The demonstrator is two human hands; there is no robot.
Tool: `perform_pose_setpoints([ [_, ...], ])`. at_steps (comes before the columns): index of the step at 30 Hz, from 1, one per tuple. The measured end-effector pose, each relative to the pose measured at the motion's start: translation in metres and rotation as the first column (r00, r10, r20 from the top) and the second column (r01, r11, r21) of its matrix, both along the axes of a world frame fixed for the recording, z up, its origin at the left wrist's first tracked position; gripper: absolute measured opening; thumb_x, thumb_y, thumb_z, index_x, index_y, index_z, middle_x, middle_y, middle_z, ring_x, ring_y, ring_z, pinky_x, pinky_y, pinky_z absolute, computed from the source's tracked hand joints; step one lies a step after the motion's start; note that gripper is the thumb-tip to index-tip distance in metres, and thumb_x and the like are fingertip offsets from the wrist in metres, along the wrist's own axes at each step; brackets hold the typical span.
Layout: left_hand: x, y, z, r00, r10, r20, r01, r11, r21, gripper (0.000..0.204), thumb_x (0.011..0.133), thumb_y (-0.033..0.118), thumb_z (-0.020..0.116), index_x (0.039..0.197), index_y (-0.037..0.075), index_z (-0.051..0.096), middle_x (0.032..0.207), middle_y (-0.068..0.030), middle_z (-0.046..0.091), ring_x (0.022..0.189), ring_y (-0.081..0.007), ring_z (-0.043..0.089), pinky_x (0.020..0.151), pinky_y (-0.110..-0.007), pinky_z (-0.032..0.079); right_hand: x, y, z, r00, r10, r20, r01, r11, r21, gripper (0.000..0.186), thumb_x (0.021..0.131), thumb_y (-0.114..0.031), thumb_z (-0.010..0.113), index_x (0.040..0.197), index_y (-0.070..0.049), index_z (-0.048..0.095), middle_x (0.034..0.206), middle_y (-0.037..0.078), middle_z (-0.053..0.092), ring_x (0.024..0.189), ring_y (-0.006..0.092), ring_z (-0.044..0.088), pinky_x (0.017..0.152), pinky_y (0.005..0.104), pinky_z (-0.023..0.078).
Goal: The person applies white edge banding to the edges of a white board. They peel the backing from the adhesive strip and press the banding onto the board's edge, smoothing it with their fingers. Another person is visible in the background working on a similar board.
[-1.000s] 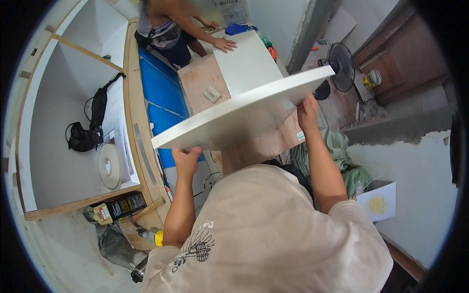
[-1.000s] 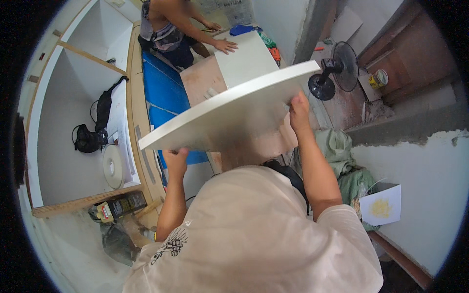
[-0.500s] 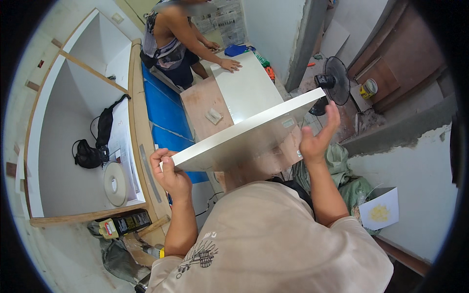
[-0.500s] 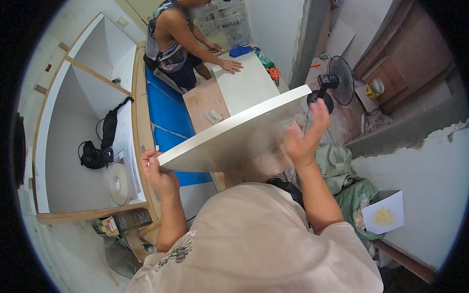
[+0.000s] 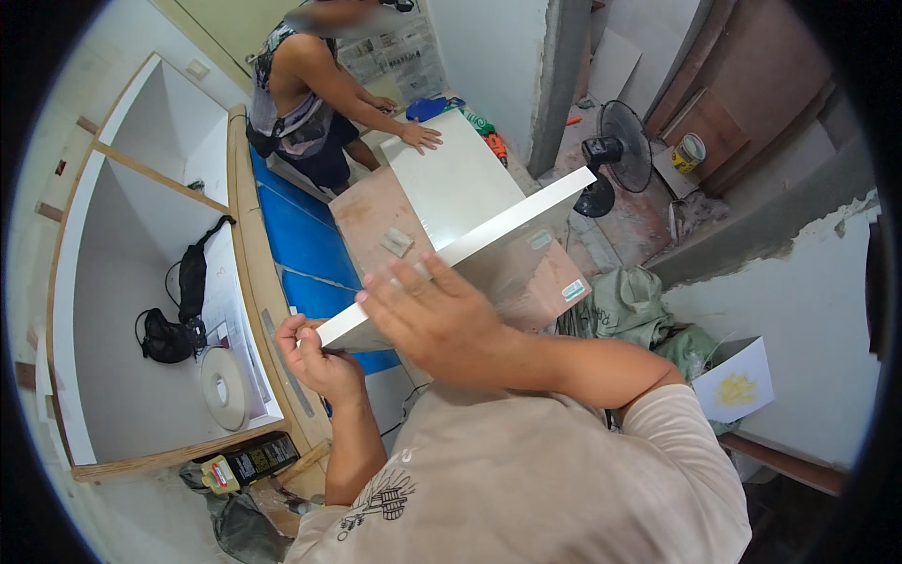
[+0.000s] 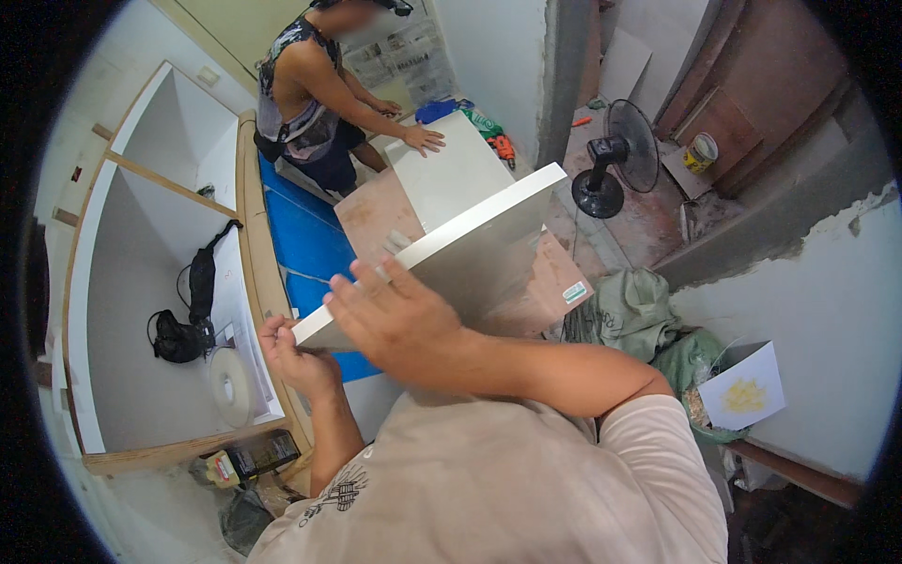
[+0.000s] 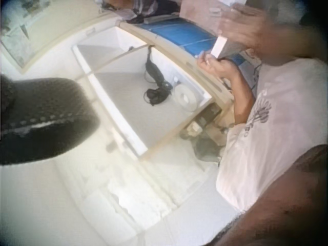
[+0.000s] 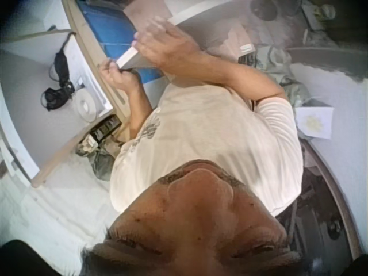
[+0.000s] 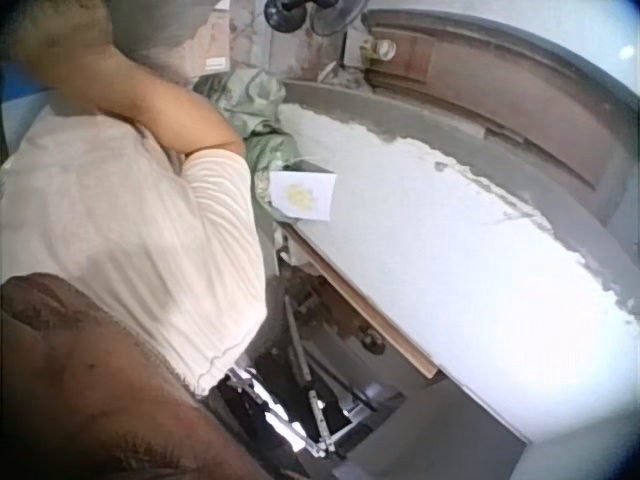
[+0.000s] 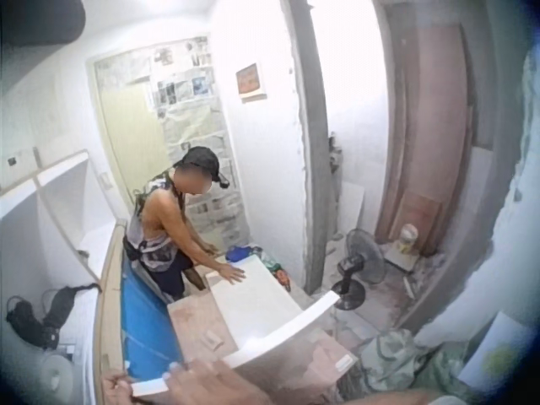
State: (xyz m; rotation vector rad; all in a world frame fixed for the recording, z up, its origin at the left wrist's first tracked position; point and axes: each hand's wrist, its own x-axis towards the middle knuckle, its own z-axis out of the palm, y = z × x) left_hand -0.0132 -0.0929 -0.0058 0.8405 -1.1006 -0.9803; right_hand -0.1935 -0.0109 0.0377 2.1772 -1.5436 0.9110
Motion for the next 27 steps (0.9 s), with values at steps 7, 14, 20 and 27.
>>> perform_pose_setpoints([
  [7, 0.000, -0.008, -0.001, 1.000, -0.026, 0.009, 0.027, 1.000, -0.016, 0.020, 0.096, 0.016, 0.049, 0.111, 0.002, 0.049, 0.074, -0.0096, 0.062, 0.070, -0.0159, 0.059, 0.070, -0.029, 0.048, -0.069, 0.022, 0.006, 0.977, -0.185, -0.110, 0.197, 0.975, 0.107, 0.054, 0.080, -0.033, 0.071, 0.128, -0.011, 0.062, 0.138, 0.007, 0.057, 0.132, 0.0333, 0.049, 0.112, 0.0607, 0.027],
  [14, 0.005, -0.004, -0.007, 0.998, -0.054, 0.014, 0.055, 0.998, -0.030, 0.032, 0.097, 0.024, 0.050, 0.118, 0.001, 0.044, 0.075, -0.0103, 0.063, 0.071, -0.0196, 0.061, 0.076, -0.033, 0.051, -0.151, 0.051, 0.008, 0.884, -0.417, -0.210, 0.449, 0.884, 0.134, 0.061, 0.079, -0.040, 0.074, 0.131, -0.011, 0.060, 0.144, 0.010, 0.053, 0.139, 0.0346, 0.041, 0.115, 0.0632, 0.018],
  [20, 0.002, 0.016, -0.026, 0.998, -0.056, 0.037, 0.058, 0.996, -0.065, 0.103, 0.071, 0.073, 0.069, 0.134, 0.001, 0.031, 0.082, -0.0099, 0.064, 0.079, -0.0209, 0.062, 0.080, -0.035, 0.051, -0.216, 0.069, -0.083, 0.488, -0.219, 0.845, 0.184, 0.972, 0.145, 0.103, 0.083, -0.063, 0.067, 0.155, -0.004, 0.022, 0.153, 0.023, 0.036, 0.145, 0.0334, 0.031, 0.119, 0.0492, 0.019],
  [27, 0.027, 0.050, -0.062, 0.934, -0.131, 0.332, 0.081, 0.984, 0.160, 0.115, 0.059, 0.065, 0.085, 0.140, 0.002, 0.033, 0.091, -0.0082, 0.066, 0.090, -0.0213, 0.063, 0.085, -0.036, 0.050, -0.171, 0.058, -0.182, 0.143, -0.279, 0.950, -0.272, 0.911, 0.309, 0.075, 0.089, -0.056, 0.062, 0.136, -0.002, 0.041, 0.141, 0.023, 0.048, 0.135, 0.0325, 0.043, 0.116, 0.0460, 0.029],
])
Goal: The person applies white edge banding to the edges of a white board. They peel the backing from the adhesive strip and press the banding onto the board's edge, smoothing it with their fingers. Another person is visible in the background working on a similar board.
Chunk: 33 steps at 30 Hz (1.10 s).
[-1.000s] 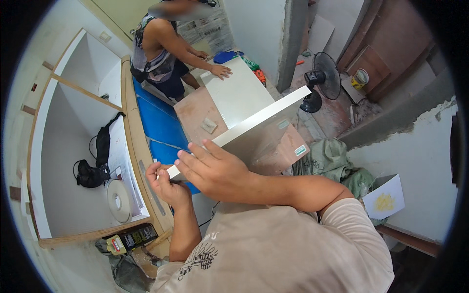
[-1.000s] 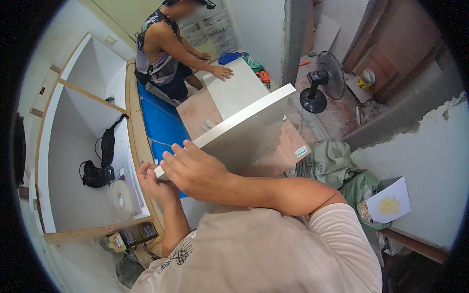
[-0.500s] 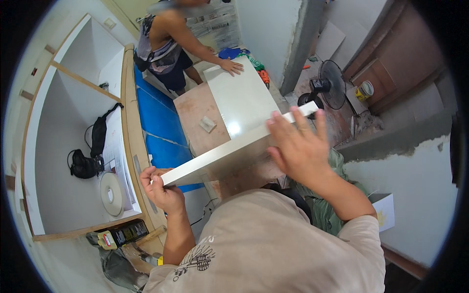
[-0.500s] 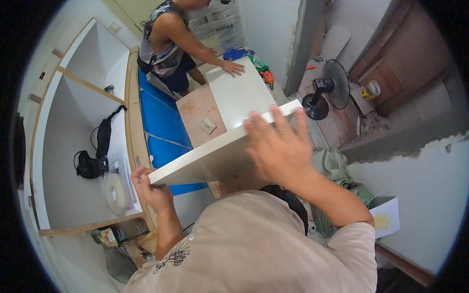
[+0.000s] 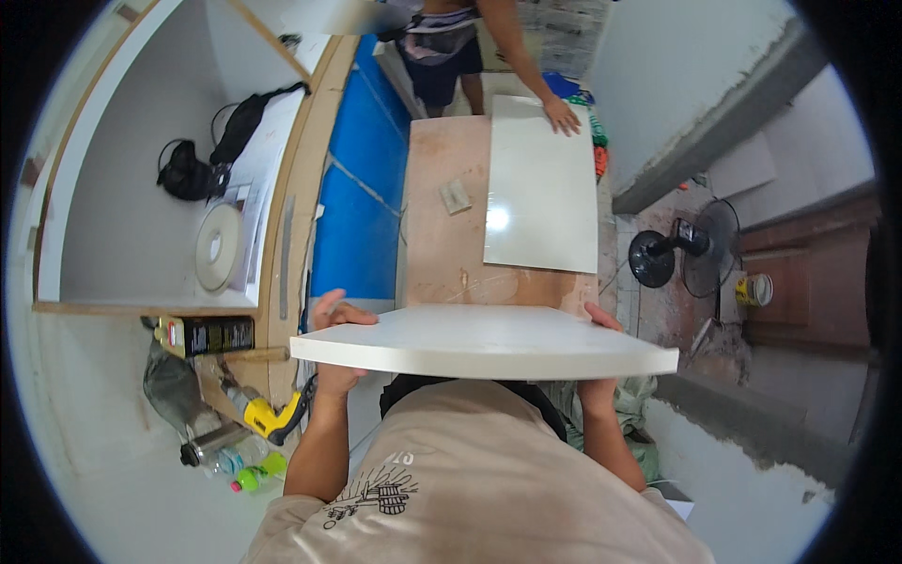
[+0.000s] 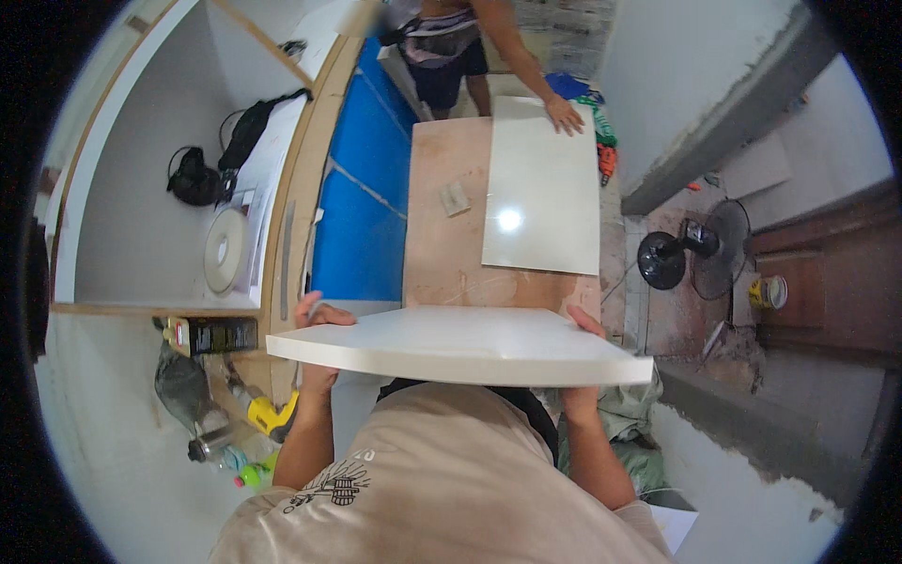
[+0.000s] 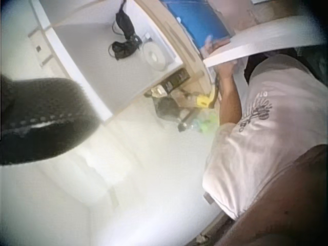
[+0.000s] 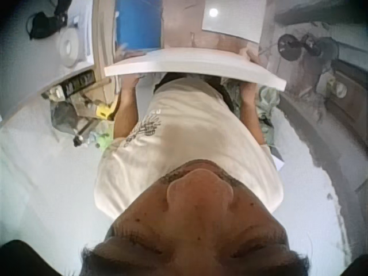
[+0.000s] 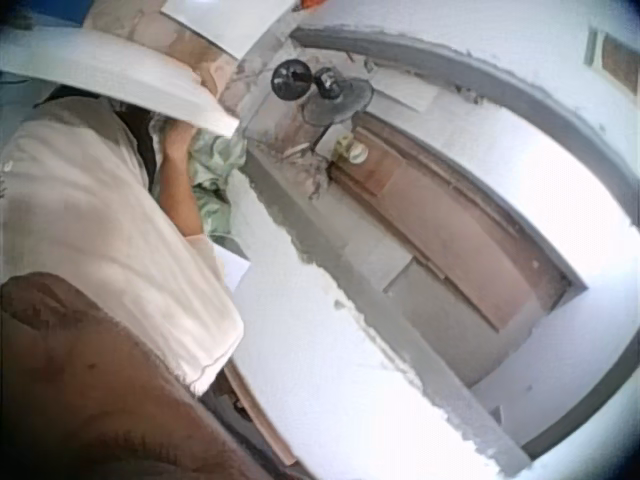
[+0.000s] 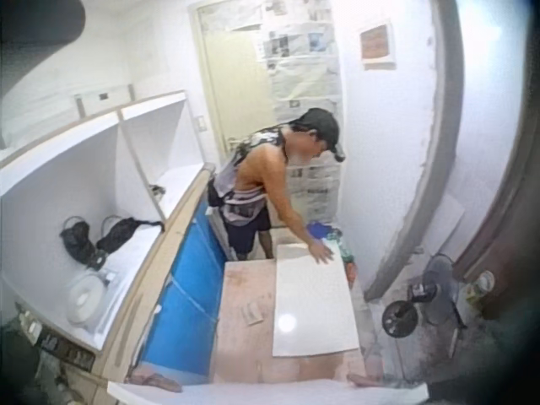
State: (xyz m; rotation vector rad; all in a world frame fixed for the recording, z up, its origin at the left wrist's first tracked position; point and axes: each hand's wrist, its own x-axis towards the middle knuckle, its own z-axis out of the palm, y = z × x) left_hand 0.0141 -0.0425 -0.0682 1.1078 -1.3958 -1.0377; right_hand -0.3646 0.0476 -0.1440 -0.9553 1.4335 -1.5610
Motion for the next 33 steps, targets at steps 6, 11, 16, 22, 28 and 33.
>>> perform_pose_setpoints([
  [6, 0.016, 0.004, -0.030, 0.985, -0.161, -0.058, 0.166, 0.981, 0.103, 0.034, 0.083, 0.025, 0.077, 0.106, 0.003, 0.066, 0.095, -0.0105, 0.067, 0.093, -0.0229, 0.064, 0.085, -0.036, 0.051, 0.011, -0.013, -0.004, 0.992, -0.065, -0.108, 0.034, 0.963, -0.268, 0.047, 0.093, -0.048, 0.054, 0.106, -0.003, 0.052, 0.101, 0.013, 0.056, 0.104, 0.0256, 0.055, 0.105, 0.0453, 0.040],
  [11, 0.034, 0.005, -0.014, 0.980, -0.093, -0.176, 0.104, 0.993, 0.055, 0.026, 0.087, 0.026, 0.074, 0.096, 0.003, 0.065, 0.092, -0.0113, 0.065, 0.091, -0.0254, 0.064, 0.084, -0.038, 0.051, 0.018, -0.059, 0.065, 0.945, -0.067, -0.319, -0.006, 0.975, -0.222, 0.052, 0.097, -0.053, 0.050, 0.099, 0.000, 0.053, 0.099, 0.012, 0.056, 0.099, 0.0227, 0.055, 0.100, 0.0408, 0.042],
  [16, 0.059, 0.008, 0.041, 0.953, 0.303, -0.029, -0.299, 0.950, 0.092, 0.040, 0.086, 0.032, 0.079, 0.108, 0.002, 0.064, 0.107, -0.0058, 0.065, 0.099, -0.0193, 0.063, 0.089, -0.034, 0.049, 0.062, -0.160, 0.123, 0.996, 0.093, 0.008, -0.084, 0.931, -0.356, 0.061, 0.099, -0.053, 0.052, 0.130, -0.001, 0.053, 0.124, 0.010, 0.060, 0.116, 0.0235, 0.056, 0.103, 0.0404, 0.040],
  [22, 0.079, -0.003, 0.062, 0.754, 0.309, -0.579, -0.360, 0.932, 0.028, 0.069, 0.085, 0.033, 0.079, 0.138, 0.002, 0.047, 0.130, -0.0110, 0.059, 0.120, -0.0224, 0.056, 0.106, -0.039, 0.040, 0.140, -0.346, 0.146, 0.916, 0.360, -0.177, -0.393, 0.896, -0.209, 0.057, 0.104, -0.051, 0.040, 0.134, -0.004, 0.052, 0.129, 0.008, 0.058, 0.119, 0.0194, 0.054, 0.102, 0.0341, 0.042],
  [28, 0.106, -0.070, 0.047, 0.778, 0.310, -0.546, -0.386, 0.922, -0.026, 0.059, 0.093, 0.027, 0.070, 0.139, 0.000, 0.044, 0.139, -0.0086, 0.051, 0.126, -0.0227, 0.051, 0.109, -0.040, 0.040, 0.263, -0.489, 0.155, 0.842, 0.514, -0.164, -0.538, 0.781, -0.319, 0.061, 0.104, -0.052, 0.042, 0.125, 0.003, 0.059, 0.120, 0.008, 0.063, 0.110, 0.0161, 0.053, 0.098, 0.0299, 0.040],
  [33, 0.089, -0.136, 0.049, 0.711, 0.400, -0.578, -0.456, 0.888, 0.053, 0.057, 0.087, 0.037, 0.078, 0.122, -0.004, 0.058, 0.119, -0.0068, 0.062, 0.108, -0.0169, 0.057, 0.099, -0.033, 0.043, 0.318, -0.594, 0.117, 0.787, 0.611, -0.088, -0.613, 0.757, -0.226, 0.072, 0.100, -0.060, 0.043, 0.125, 0.005, 0.060, 0.120, 0.012, 0.064, 0.110, 0.0211, 0.056, 0.098, 0.0351, 0.042],
])
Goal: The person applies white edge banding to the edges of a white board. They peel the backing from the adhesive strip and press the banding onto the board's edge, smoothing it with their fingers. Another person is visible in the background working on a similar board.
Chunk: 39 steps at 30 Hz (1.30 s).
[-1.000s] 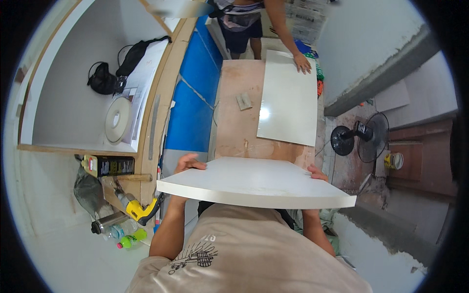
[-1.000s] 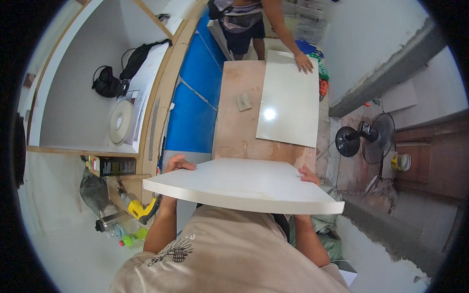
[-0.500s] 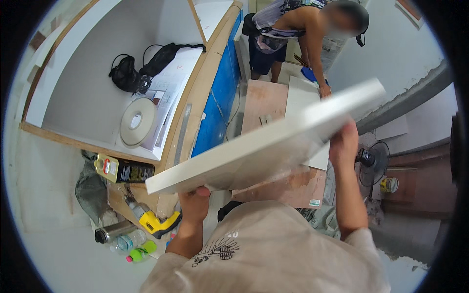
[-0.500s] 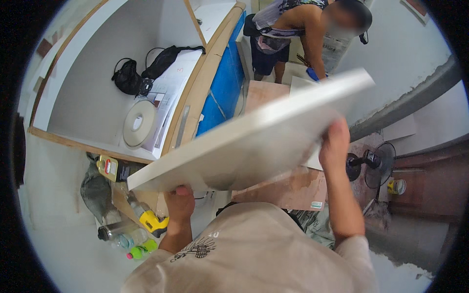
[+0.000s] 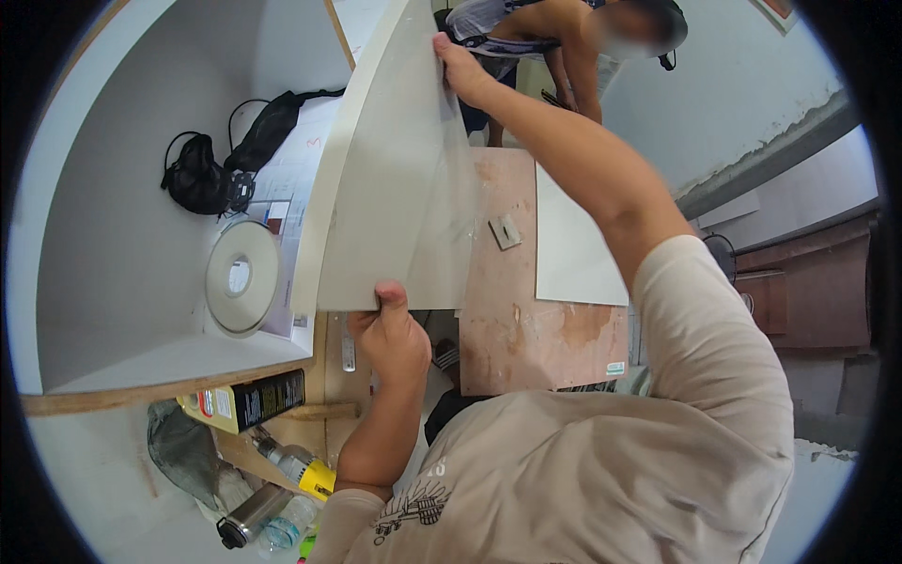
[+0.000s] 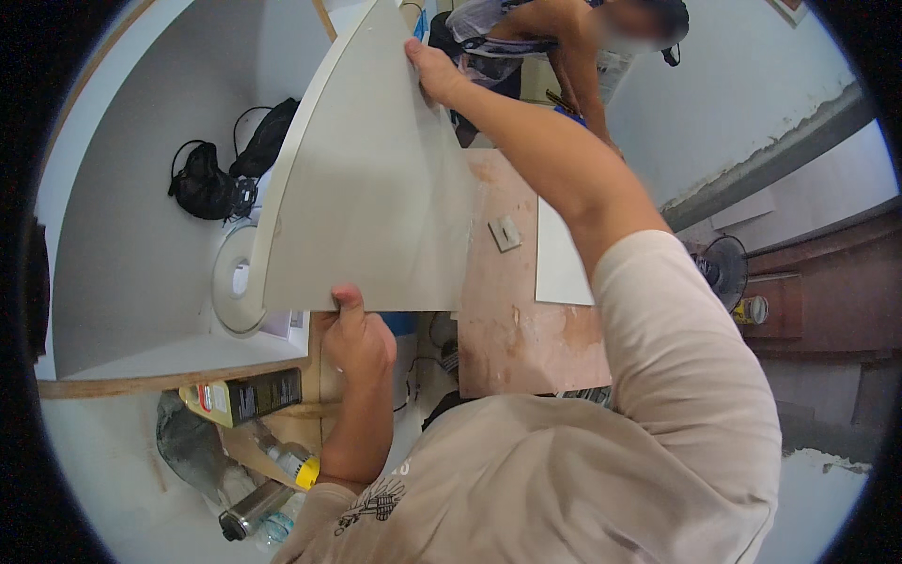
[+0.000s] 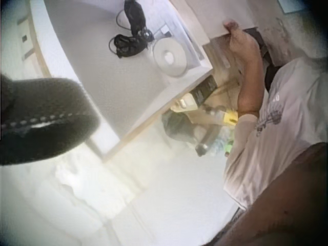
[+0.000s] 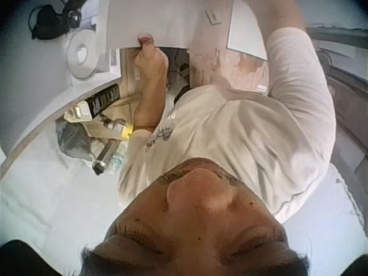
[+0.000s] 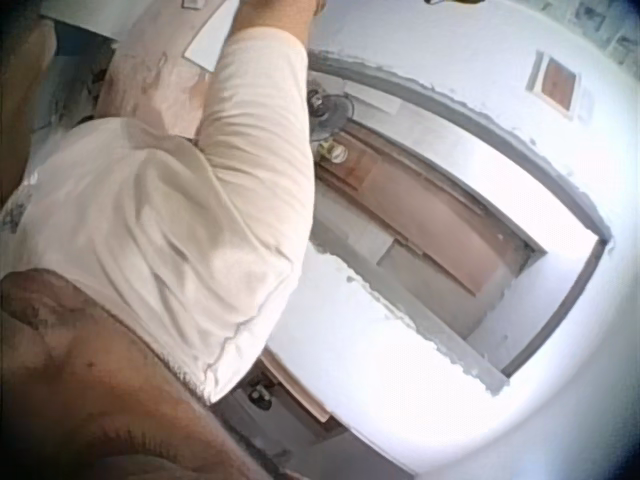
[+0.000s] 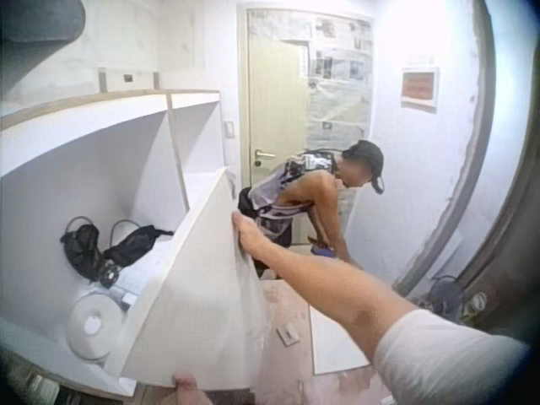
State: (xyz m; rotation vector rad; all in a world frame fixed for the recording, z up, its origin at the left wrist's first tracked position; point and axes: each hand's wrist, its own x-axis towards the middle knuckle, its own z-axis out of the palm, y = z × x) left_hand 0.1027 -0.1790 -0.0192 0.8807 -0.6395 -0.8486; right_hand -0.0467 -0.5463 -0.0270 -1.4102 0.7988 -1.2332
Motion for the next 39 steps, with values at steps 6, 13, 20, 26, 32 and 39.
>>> perform_pose_setpoints([
  [6, -0.009, -0.055, -0.034, 1.000, 0.015, 0.024, -0.016, 0.997, 0.073, 0.057, 0.091, 0.042, 0.072, 0.119, -0.006, 0.058, 0.116, -0.0087, 0.063, 0.107, -0.0163, 0.056, 0.097, -0.032, 0.043, 0.034, -0.057, -0.045, 0.936, -0.221, -0.274, 0.202, 0.975, -0.096, 0.083, 0.096, -0.067, 0.041, 0.124, 0.008, 0.061, 0.122, 0.022, 0.065, 0.114, 0.0291, 0.059, 0.101, 0.0385, 0.041],
  [13, -0.022, -0.088, -0.077, 0.997, 0.002, 0.078, -0.014, 0.988, 0.153, 0.056, 0.093, 0.045, 0.069, 0.114, -0.006, 0.058, 0.110, -0.0077, 0.064, 0.101, -0.0152, 0.056, 0.091, -0.030, 0.043, 0.046, -0.129, -0.111, 0.893, -0.238, -0.381, 0.230, 0.971, -0.067, 0.087, 0.101, -0.063, 0.022, 0.129, 0.012, 0.055, 0.135, 0.029, 0.055, 0.134, 0.0360, 0.045, 0.112, 0.0377, 0.030],
  [20, -0.009, -0.101, -0.102, 0.992, -0.042, 0.115, 0.001, 0.943, 0.333, 0.058, 0.092, 0.045, 0.070, 0.117, -0.006, 0.059, 0.108, -0.0081, 0.066, 0.101, -0.0150, 0.057, 0.092, -0.029, 0.043, 0.047, -0.139, -0.124, 0.892, -0.183, -0.413, 0.187, 0.982, -0.032, 0.081, 0.102, -0.060, 0.024, 0.129, 0.009, 0.056, 0.134, 0.026, 0.057, 0.131, 0.0335, 0.048, 0.111, 0.0364, 0.032],
  [26, 0.035, -0.103, -0.120, 0.996, 0.074, -0.043, -0.063, 0.975, 0.211, 0.061, 0.090, 0.039, 0.074, 0.126, -0.006, 0.055, 0.122, -0.0102, 0.062, 0.112, -0.0185, 0.057, 0.098, -0.032, 0.045, 0.080, -0.070, -0.138, 0.862, -0.414, -0.292, 0.385, 0.910, -0.153, 0.069, 0.102, -0.053, 0.033, 0.130, 0.006, 0.057, 0.133, 0.027, 0.057, 0.127, 0.0394, 0.051, 0.106, 0.0417, 0.038],
  [32, 0.079, -0.118, -0.131, 0.965, -0.119, -0.234, 0.126, 0.992, 0.015, 0.064, 0.085, 0.032, 0.077, 0.135, 0.002, 0.050, 0.135, -0.0110, 0.056, 0.123, -0.0281, 0.054, 0.108, -0.043, 0.044, -0.017, 0.103, -0.253, 0.836, -0.462, -0.297, 0.491, 0.871, 0.029, 0.052, 0.104, -0.039, 0.038, 0.120, 0.007, 0.056, 0.121, 0.022, 0.061, 0.117, 0.0375, 0.055, 0.101, 0.0451, 0.040],
  [39, 0.133, -0.122, -0.161, 0.951, -0.120, -0.285, 0.138, 0.989, 0.045, 0.061, 0.090, 0.031, 0.073, 0.135, 0.000, 0.047, 0.135, -0.0100, 0.055, 0.124, -0.0276, 0.053, 0.109, -0.043, 0.043, -0.113, 0.386, -0.319, 0.909, -0.274, -0.316, 0.410, 0.444, 0.796, 0.045, 0.097, -0.040, 0.059, 0.119, 0.000, 0.062, 0.097, 0.007, 0.066, 0.080, 0.0168, 0.062, 0.067, 0.0283, 0.049],
])
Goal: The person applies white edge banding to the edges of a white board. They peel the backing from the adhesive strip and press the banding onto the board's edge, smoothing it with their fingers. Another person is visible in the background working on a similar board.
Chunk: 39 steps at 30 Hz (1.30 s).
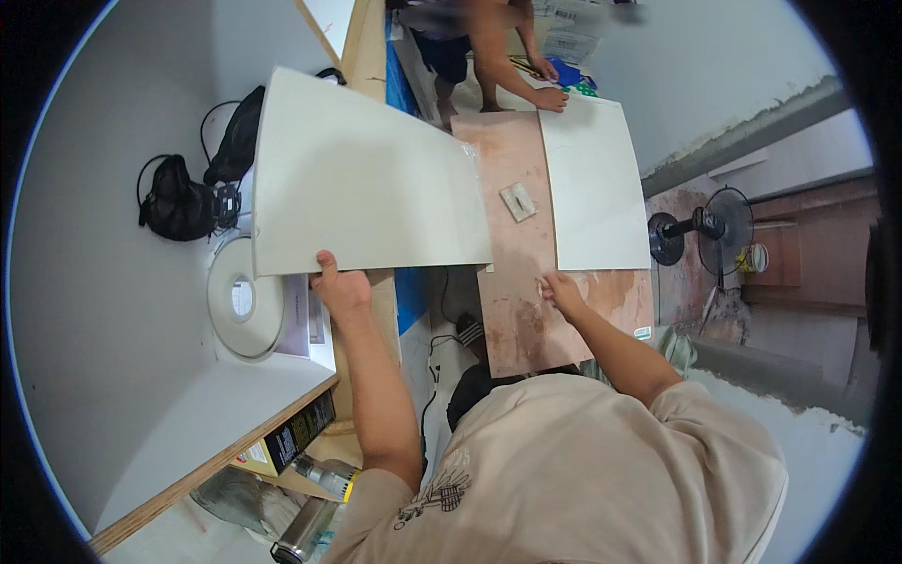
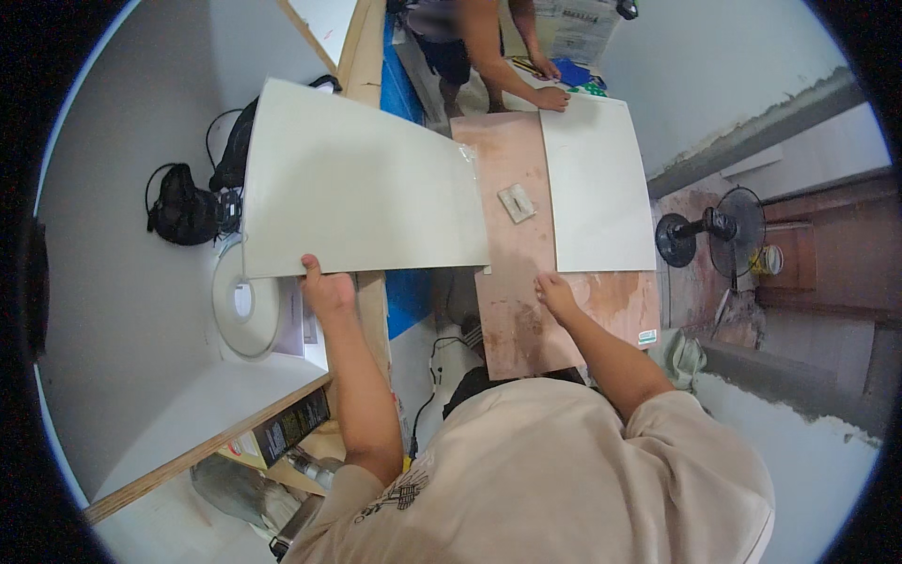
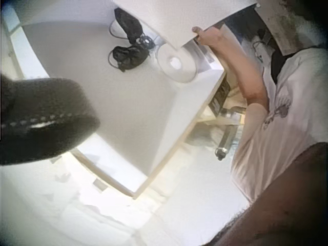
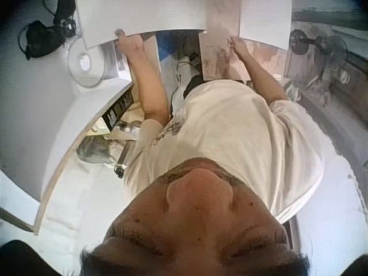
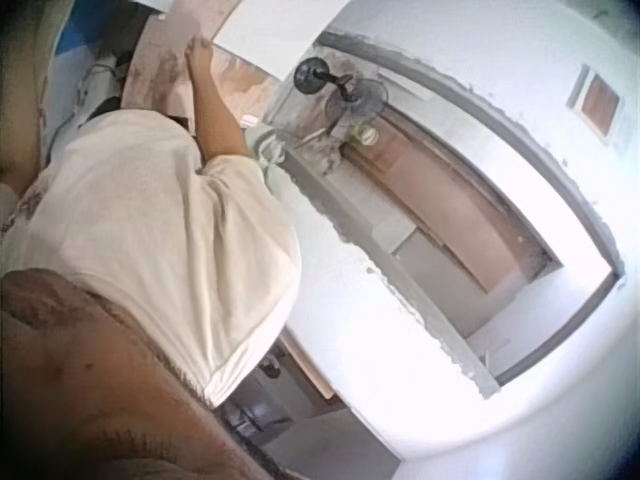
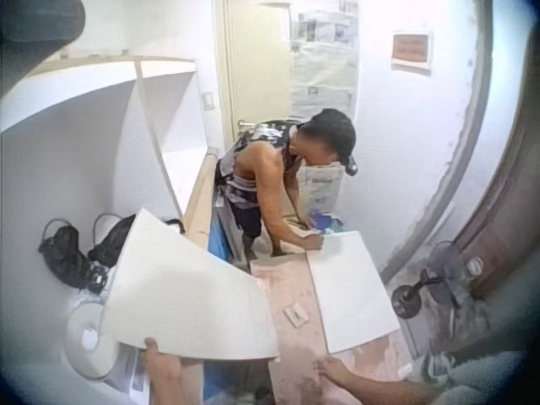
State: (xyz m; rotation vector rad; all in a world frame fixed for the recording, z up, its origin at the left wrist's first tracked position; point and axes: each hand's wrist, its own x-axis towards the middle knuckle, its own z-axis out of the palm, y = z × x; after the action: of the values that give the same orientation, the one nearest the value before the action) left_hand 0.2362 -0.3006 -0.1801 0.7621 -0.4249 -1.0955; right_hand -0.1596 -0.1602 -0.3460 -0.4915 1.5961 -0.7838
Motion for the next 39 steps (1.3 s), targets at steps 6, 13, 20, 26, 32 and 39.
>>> perform_pose_setpoints([
  [6, 0.032, -0.010, -0.017, 0.989, 0.024, -0.144, 0.000, 0.986, 0.168, 0.050, 0.098, 0.022, 0.060, 0.138, -0.003, 0.042, 0.141, -0.0156, 0.050, 0.127, -0.0322, 0.050, 0.112, -0.048, 0.040, -0.078, 0.142, -0.035, 0.837, 0.299, -0.458, -0.226, 0.952, 0.209, 0.044, 0.092, -0.039, 0.062, 0.104, 0.003, 0.068, 0.092, 0.015, 0.070, 0.085, 0.0232, 0.065, 0.074, 0.0363, 0.052],
  [13, 0.050, -0.015, -0.027, 1.000, -0.013, 0.012, 0.011, 0.977, 0.213, 0.047, 0.107, 0.026, 0.042, 0.139, -0.007, 0.043, 0.141, -0.0167, 0.051, 0.128, -0.0317, 0.050, 0.112, -0.047, 0.040, -0.085, 0.183, -0.011, 0.824, 0.296, -0.483, -0.176, 0.944, 0.278, 0.046, 0.087, -0.037, 0.066, 0.109, 0.004, 0.069, 0.105, 0.023, 0.071, 0.099, 0.0332, 0.068, 0.090, 0.0407, 0.051],
  [20, 0.052, -0.016, -0.010, 0.996, -0.064, 0.063, 0.039, 0.941, 0.337, 0.046, 0.106, 0.025, 0.042, 0.138, -0.009, 0.042, 0.142, -0.0196, 0.048, 0.129, -0.0339, 0.049, 0.112, -0.050, 0.039, -0.059, 0.197, 0.011, 0.836, 0.278, -0.473, -0.136, 0.940, 0.312, 0.047, 0.086, -0.038, 0.067, 0.111, 0.001, 0.069, 0.110, 0.024, 0.069, 0.104, 0.0356, 0.067, 0.093, 0.0414, 0.050],
  [26, 0.060, -0.016, -0.021, 0.999, -0.053, 0.003, 0.050, 0.956, 0.287, 0.046, 0.106, 0.026, 0.044, 0.137, -0.008, 0.044, 0.140, -0.0202, 0.050, 0.128, -0.0347, 0.050, 0.112, -0.051, 0.039, -0.068, 0.250, -0.008, 0.820, 0.276, -0.501, -0.133, 0.944, 0.303, 0.048, 0.086, -0.039, 0.067, 0.111, 0.002, 0.069, 0.106, 0.024, 0.070, 0.101, 0.0352, 0.068, 0.090, 0.0415, 0.051],
  [32, 0.054, -0.010, 0.001, 0.998, -0.027, -0.052, 0.043, 0.938, 0.343, 0.044, 0.104, 0.025, 0.049, 0.133, -0.008, 0.047, 0.134, -0.0180, 0.054, 0.122, -0.0334, 0.054, 0.106, -0.050, 0.045, -0.093, 0.290, -0.018, 0.779, 0.351, -0.520, -0.124, 0.898, 0.422, 0.048, 0.086, -0.039, 0.067, 0.111, 0.002, 0.069, 0.114, 0.025, 0.068, 0.108, 0.0381, 0.065, 0.093, 0.0430, 0.050],
  [39, 0.038, -0.012, -0.005, 0.986, 0.111, 0.128, -0.155, 0.897, 0.414, 0.036, 0.099, 0.020, 0.061, 0.123, -0.005, 0.053, 0.120, -0.0169, 0.061, 0.100, -0.0302, 0.065, 0.082, -0.044, 0.058, -0.110, 0.301, -0.016, 0.837, 0.189, -0.514, -0.063, 0.966, 0.252, 0.046, 0.088, -0.037, 0.066, 0.113, 0.001, 0.068, 0.113, 0.024, 0.068, 0.107, 0.0355, 0.065, 0.094, 0.0408, 0.050],
])
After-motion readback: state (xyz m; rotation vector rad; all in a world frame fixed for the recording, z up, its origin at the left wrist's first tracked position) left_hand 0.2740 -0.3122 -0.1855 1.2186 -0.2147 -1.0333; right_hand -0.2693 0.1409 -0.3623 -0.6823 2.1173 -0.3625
